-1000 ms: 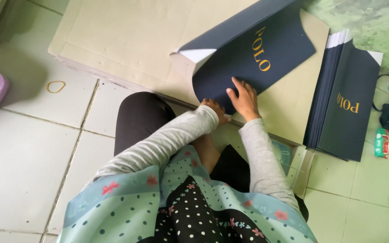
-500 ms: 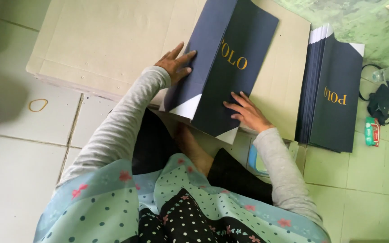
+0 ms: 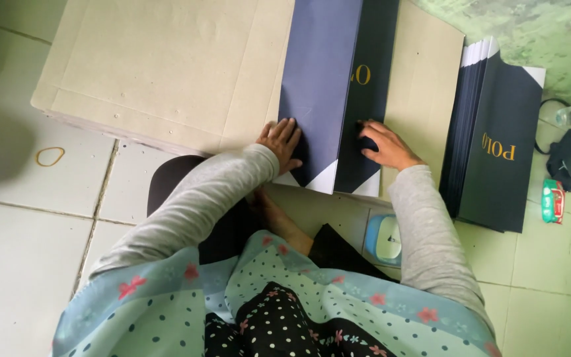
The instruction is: The person applies a substance to the edge of a dark blue paper sheet using a small stick, then folds the sheet along a pre-marked line. They press down firmly on the fold to crease it, flip the sheet over, and repeat the folding and pressing process on the other side.
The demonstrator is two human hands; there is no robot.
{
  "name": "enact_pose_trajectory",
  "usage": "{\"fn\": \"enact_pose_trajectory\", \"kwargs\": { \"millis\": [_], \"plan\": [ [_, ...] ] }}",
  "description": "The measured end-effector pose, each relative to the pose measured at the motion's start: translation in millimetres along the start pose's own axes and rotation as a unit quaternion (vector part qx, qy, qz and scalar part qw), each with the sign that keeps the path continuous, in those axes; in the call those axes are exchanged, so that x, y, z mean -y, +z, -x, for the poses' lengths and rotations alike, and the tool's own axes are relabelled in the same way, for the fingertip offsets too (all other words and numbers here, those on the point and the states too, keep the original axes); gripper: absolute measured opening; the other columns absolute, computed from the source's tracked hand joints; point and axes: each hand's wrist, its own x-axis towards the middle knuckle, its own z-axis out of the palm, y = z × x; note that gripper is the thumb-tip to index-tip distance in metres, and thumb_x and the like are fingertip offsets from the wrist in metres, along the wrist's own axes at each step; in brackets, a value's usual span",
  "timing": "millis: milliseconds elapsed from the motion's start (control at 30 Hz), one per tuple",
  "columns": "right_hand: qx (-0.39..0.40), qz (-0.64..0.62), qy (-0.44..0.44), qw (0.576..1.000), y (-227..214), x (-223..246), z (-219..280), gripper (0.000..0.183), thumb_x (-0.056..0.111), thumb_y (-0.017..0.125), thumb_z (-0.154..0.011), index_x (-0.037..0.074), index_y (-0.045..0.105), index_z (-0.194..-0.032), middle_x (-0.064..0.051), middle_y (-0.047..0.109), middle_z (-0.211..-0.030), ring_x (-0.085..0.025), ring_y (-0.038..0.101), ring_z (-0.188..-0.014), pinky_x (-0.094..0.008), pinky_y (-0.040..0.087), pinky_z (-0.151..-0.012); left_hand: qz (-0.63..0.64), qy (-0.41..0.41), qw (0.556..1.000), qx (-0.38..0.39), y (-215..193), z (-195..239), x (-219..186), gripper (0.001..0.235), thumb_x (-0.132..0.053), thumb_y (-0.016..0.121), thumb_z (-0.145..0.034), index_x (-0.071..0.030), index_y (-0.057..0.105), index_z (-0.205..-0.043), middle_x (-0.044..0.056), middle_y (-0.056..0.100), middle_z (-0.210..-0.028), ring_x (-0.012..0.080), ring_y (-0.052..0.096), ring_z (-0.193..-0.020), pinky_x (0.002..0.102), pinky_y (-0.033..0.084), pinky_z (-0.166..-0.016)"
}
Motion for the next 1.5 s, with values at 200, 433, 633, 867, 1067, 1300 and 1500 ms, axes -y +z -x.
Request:
{"fn": "enact_pose_trajectory", "kwargs": {
  "millis": [200,433,633,867,1067,1300,1500],
  "plan": [
    [0.042,-0.048,-0.017,0.998,-47,37,-3,0.063,0.008,0.075,-0.085,0.015,0.053,-0.144,-0.017,0.052,-0.153,-0.043,0.042,-0.146,-0.058,0.042,-0.115,-0.046,0.036,0.993,-0.102,44,22,-42,0.101,-0.081,0.056,-0.08,-0.012,0.044,-0.153,0.022,0.038,-0.159,0.0386,0.029,-0.147,0.057,0.019,-0.118],
    [0.024,-0.073,0.03,0.997,-72,63,-53,0.037,0.017,0.058,-0.101,0.016,0.062,-0.137,-0.012,0.064,-0.141,-0.039,0.049,-0.14,-0.056,0.043,-0.113,-0.026,0.102,0.993,-0.052,-1,47,-70,0.077,-0.076,0.049,-0.088,-0.03,0.05,-0.15,0.001,0.04,-0.16,0.0432,0.012,-0.15,0.067,0.009,-0.116],
    [-0.088,-0.264,0.004,0.961,-93,152,-82,0.041,0.036,0.06,-0.107,0.019,0.061,-0.144,-0.018,0.068,-0.13,-0.036,0.065,-0.118,-0.045,0.058,-0.093,-0.023,0.103,0.994,-0.039,-4,31,-61,0.066,-0.067,0.052,-0.092,-0.041,0.044,-0.152,-0.011,0.028,-0.166,0.0503,-0.001,-0.152,0.076,0.005,-0.116],
    [-0.223,-0.047,-0.009,0.974,-21,141,-109,0.033,0.026,0.066,-0.103,0.027,0.069,-0.136,-0.007,0.078,-0.107,-0.022,0.074,-0.101,-0.035,0.063,-0.079,-0.002,0.131,0.991,0.001,33,-32,9,0.079,-0.068,0.061,-0.082,-0.055,0.03,-0.153,-0.015,0.016,-0.169,0.0341,0.015,-0.155,0.072,0.021,-0.116],
    [-0.315,0.089,-0.09,0.941,-24,185,-96,0.028,0.006,0.066,-0.105,0.003,0.068,-0.133,-0.012,0.077,-0.081,-0.026,0.072,-0.063,-0.039,0.053,-0.053,-0.019,-0.038,0.999,0.019,-85,13,184,0.075,-0.062,0.043,-0.093,-0.042,0.017,-0.16,-0.008,-0.001,-0.172,0.0329,-0.004,-0.156,0.062,0.001,-0.123],
    [-0.345,0.116,-0.11,0.925,6,217,-79,0.042,-0.002,0.063,-0.106,0.009,0.056,-0.147,-0.015,0.074,-0.129,-0.03,0.076,-0.112,-0.038,0.063,-0.092,-0.028,-0.028,0.998,-0.048,-45,50,180,0.077,-0.07,0.028,-0.094,-0.037,0.015,-0.162,-0.002,0.009,-0.171,0.0338,0.006,-0.156,0.06,-0.002,-0.124],
    [-0.272,0.096,-0.11,0.951,44,220,-65,0.051,0.003,0.069,-0.107,0.018,0.054,-0.153,-0.019,0.052,-0.155,-0.047,0.05,-0.143,-0.062,0.047,-0.114,-0.051,0.126,0.937,-0.321,-21,89,195,0.072,-0.05,0.069,-0.094,-0.02,0.051,-0.157,0.01,0.053,-0.158,0.039,0.041,-0.147,0.057,0.03,-0.119]
  ]
}}
